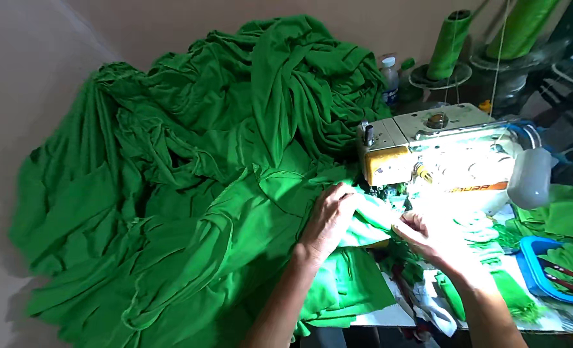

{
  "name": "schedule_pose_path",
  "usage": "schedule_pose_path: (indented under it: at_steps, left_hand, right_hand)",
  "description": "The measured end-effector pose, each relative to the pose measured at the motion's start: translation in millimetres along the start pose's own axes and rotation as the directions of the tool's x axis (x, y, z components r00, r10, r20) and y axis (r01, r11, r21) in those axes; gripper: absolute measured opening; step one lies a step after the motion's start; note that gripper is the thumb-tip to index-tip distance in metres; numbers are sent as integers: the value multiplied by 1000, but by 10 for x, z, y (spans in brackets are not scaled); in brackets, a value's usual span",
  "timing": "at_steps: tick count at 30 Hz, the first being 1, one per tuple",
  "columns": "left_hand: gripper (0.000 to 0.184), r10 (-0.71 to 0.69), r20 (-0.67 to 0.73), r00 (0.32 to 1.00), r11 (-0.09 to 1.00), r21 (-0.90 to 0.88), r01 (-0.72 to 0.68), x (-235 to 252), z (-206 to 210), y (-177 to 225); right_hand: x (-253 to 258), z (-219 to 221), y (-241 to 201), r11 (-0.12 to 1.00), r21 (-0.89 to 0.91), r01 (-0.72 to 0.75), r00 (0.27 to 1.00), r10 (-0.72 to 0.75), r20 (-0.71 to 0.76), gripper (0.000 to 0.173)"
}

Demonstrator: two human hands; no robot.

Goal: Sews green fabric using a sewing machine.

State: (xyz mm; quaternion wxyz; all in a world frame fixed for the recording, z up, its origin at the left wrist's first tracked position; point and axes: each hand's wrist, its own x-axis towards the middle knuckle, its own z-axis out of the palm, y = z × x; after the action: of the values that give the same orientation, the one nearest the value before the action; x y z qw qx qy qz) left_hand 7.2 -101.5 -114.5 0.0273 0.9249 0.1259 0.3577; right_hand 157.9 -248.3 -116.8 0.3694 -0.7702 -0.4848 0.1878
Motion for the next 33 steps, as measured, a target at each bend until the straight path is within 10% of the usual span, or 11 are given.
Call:
schedule_pose_path:
  at_steps: [4,7,10,14,22,27,33]
  left_hand:
    - [31,67,182,981,997,-38,-61,9,-285,162]
    - [34,178,103,979,966,-210,-153,61,-352,434]
    - [29,59,-11,998,937,-344,-59,88,-177,397]
    - [23,-235,8,972,878,-428,216,54,139,106]
    - [27,-204,490,848,936,-157,316,195,-50,-32]
    - [37,-204,455,867,950,-122,288,203,-81,-9]
    - [16,-9,223,975,911,-401,100,121,-98,88]
  right_hand:
    - [-24,112,14,926,-166,338,906,-368,-209,13]
    - [-48,135,83,766,43,641,761,-629,-158,17]
    - [-212,60,114,747,587,311,888,-449,101,11]
    - [-301,20,161,609,783,-124,951,-151,268,15]
    - [-221,22,305,425,903,-53,973,-180,142,11]
    - [-143,5,377,192,979,61,989,-143,-34,1]
    - [-36,29,279,277,959,69,995,-82,-48,20]
